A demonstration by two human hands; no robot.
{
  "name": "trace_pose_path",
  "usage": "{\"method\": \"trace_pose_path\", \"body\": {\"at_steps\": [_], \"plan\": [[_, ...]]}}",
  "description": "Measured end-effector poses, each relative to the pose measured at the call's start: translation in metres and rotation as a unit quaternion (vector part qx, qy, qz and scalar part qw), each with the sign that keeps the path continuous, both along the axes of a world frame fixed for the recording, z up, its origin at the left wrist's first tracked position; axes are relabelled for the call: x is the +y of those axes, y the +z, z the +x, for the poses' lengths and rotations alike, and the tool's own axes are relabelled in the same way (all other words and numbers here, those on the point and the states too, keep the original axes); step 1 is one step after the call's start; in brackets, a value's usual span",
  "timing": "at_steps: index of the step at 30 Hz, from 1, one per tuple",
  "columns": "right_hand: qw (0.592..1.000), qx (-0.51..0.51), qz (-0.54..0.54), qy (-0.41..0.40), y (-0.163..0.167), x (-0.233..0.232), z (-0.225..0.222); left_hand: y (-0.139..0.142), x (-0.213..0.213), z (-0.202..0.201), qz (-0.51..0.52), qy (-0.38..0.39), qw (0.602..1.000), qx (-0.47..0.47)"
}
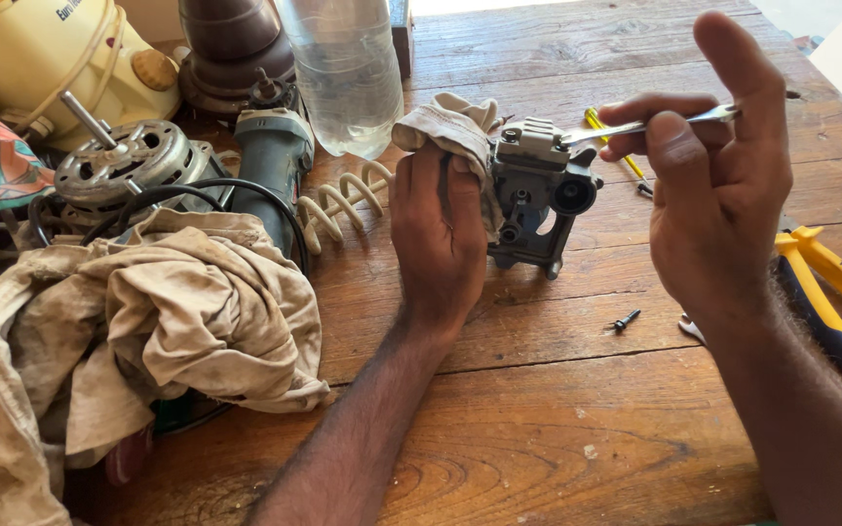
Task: The person disassembles a small electromechanical device on a wooden workbench, using a wrench and screwdriver to remove screws and components. They wipe parts with a cloth and continue adjusting internal elements throughout the clip.
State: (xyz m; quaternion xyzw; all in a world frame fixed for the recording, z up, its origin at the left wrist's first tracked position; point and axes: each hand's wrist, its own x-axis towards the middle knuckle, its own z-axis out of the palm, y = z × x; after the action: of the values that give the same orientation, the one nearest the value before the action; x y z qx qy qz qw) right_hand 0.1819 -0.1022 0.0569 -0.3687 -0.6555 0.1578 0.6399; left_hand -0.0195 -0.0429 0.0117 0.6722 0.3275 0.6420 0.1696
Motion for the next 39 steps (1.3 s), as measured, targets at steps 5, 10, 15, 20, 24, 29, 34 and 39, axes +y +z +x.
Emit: {"method": "trace_pose_path", "body": {"at_steps": [5,10,15,20,24,29,34,39], "plan": [[0.997,0.051,0.028,-0.045,0.007,0.001,0.010,0.001,-0.001,0.001,-0.007,-0.003,1.000,-0.014],[0.896,-0.266,-0.122,-0.336,0.019,-0.001,0.021,0.003,-0.002,-0.001,0.011,0.007,1.000,-0.007],[0.720,-0.421,-0.457,-0.309,0.003,0.004,0.020,0.003,-0.003,-0.001,-0.024,-0.005,1.000,-0.013],[0.839,-0.439,-0.033,-0.320,0.001,0.005,0.027,0.002,-0.002,0.001,0.002,0.009,1.000,-0.014],[0.931,-0.241,-0.046,-0.271,0.005,0.000,0.009,0.002,-0.002,0.003,-0.015,0.003,1.000,-0.021],[0.955,-0.229,-0.063,-0.178,0.023,0.011,-0.014,0.005,-0.003,0.003,-0.011,0.003,1.000,-0.020],[0.950,-0.277,-0.083,-0.116,0.043,0.025,-0.012,0.009,-0.006,0.000,-0.012,0.005,1.000,-0.014],[0.959,-0.247,-0.078,-0.116,0.037,0.026,-0.016,0.012,-0.006,0.000,0.004,0.004,1.000,-0.016]]}}
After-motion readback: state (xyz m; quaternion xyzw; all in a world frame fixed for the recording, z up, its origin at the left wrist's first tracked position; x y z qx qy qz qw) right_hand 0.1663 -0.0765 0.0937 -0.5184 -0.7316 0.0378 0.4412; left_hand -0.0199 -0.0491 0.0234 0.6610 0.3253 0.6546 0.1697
